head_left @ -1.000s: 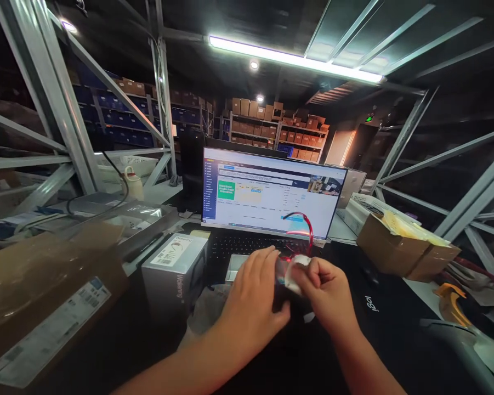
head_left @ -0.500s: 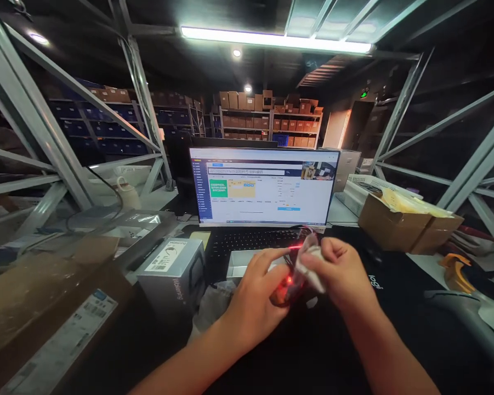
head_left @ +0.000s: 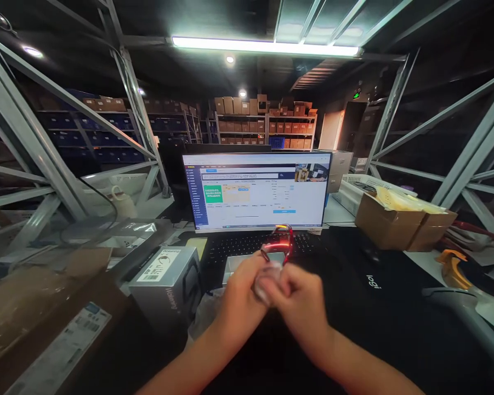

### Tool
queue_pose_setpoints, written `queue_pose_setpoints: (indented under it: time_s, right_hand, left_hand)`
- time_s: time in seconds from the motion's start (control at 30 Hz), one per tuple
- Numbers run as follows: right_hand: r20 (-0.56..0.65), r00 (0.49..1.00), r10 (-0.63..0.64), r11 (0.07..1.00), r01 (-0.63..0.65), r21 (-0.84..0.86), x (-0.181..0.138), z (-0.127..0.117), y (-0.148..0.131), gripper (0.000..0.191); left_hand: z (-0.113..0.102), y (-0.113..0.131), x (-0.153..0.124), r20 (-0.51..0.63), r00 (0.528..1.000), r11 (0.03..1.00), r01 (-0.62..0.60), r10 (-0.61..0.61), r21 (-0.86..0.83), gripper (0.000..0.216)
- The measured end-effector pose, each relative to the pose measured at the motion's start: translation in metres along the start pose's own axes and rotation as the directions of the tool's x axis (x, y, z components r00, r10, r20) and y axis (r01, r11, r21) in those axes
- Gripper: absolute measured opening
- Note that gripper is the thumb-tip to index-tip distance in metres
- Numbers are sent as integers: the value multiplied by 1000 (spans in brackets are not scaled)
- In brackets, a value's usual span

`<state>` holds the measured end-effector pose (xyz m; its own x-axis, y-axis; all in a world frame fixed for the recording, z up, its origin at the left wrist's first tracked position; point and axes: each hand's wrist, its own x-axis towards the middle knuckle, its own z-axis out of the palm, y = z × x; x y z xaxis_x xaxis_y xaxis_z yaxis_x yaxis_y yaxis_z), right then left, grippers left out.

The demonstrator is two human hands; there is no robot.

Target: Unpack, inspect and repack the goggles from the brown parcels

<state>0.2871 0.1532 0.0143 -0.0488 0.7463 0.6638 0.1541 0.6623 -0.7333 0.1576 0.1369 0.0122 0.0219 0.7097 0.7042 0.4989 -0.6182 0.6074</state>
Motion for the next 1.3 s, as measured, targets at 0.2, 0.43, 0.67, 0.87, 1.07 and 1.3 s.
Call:
queue_pose_setpoints:
  time_s: [0.2, 0.43, 0.67, 0.87, 1.07, 1.3]
  right_hand:
    - [123, 990, 66, 997, -70, 25, -2, -2, 0, 50]
    - [133, 886, 444, 784, -456, 421, 52, -54, 14, 67]
    - [-33, 938, 345, 939, -345, 16, 82, -105, 63, 61]
    - [-80, 886, 458, 413, -292, -863, 96, -151, 99, 29]
    - [163, 846, 508, 526, -154, -836, 83, -126, 78, 7]
    - [715, 406, 569, 788, -23, -615, 66, -85, 67, 41]
  left_hand:
    - [-3, 2, 4, 46, 999, 999, 21, -19, -27, 20]
    - [3, 7, 2, 172, 968, 983, -185, 184, -9, 35]
    - [4, 8, -1, 170, 972, 987, -160, 161, -19, 38]
    - [7, 3, -4, 124, 981, 987, -158, 152, 34, 38]
    - [-7, -6, 1, -74, 997, 995, -6, 13, 104, 40]
    - [-42, -4, 14, -177, 950, 940, 202, -256, -275, 43]
